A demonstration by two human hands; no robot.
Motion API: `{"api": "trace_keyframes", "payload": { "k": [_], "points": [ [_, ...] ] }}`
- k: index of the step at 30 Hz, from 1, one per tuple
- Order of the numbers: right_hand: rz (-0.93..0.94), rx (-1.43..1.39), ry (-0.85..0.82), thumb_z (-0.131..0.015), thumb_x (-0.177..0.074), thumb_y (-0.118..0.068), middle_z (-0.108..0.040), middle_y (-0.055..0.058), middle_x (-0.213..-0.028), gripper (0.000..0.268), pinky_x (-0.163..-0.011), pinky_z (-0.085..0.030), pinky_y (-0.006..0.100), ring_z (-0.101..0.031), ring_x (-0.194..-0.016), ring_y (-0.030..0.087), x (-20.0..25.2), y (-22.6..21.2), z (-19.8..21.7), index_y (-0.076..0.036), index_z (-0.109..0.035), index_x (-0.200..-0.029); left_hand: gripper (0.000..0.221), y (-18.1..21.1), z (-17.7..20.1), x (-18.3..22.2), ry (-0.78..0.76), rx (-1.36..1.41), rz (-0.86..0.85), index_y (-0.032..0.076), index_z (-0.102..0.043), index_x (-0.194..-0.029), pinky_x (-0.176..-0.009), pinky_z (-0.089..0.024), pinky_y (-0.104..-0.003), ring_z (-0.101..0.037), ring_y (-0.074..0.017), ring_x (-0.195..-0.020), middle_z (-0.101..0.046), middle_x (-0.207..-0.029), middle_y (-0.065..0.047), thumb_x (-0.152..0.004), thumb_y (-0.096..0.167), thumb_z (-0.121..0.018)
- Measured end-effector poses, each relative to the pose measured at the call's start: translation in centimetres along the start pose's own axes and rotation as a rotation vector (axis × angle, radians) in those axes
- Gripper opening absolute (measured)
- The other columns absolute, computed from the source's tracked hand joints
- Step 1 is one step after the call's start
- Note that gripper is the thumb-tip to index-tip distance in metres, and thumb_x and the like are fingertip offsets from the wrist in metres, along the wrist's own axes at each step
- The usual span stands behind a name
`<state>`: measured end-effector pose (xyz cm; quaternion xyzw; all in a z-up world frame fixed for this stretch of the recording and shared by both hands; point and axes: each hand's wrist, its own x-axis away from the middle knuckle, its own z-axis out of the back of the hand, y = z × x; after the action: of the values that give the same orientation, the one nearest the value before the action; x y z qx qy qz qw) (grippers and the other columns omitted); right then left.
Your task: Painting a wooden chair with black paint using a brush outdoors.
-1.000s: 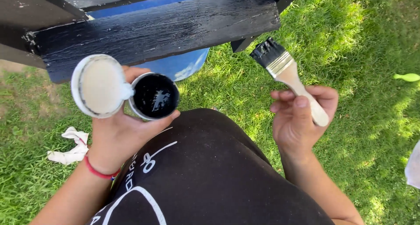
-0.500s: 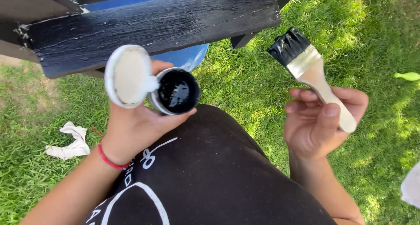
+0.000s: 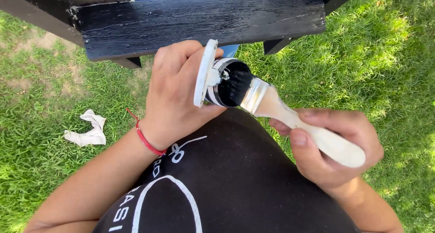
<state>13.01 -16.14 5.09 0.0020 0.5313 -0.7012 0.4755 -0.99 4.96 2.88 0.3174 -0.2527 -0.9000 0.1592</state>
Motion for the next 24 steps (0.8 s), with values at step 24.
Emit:
{"api": "trace_keyframes", "payload": {
  "k": [24],
  "points": [
    [0.216,0.081,-0.639,-0.073,-0.087,-0.003,-0.063,0.014,-0.097,0.010,-0.072,-0.051,0.031,-0.064,-0.079,0.022,-6.6,-5.4,0.0,-0.003,-0.069,-0.097,0.036,-0.5,1.0,0.9,0.060,0.010,-0.096,0.002,-0.061,-0.121,-0.090,-0.042,-0.043,-0.059,-0.0299,-0.099,-0.054,-0.107,-0.012,-0.096,0.027,-0.068]
  ]
}}
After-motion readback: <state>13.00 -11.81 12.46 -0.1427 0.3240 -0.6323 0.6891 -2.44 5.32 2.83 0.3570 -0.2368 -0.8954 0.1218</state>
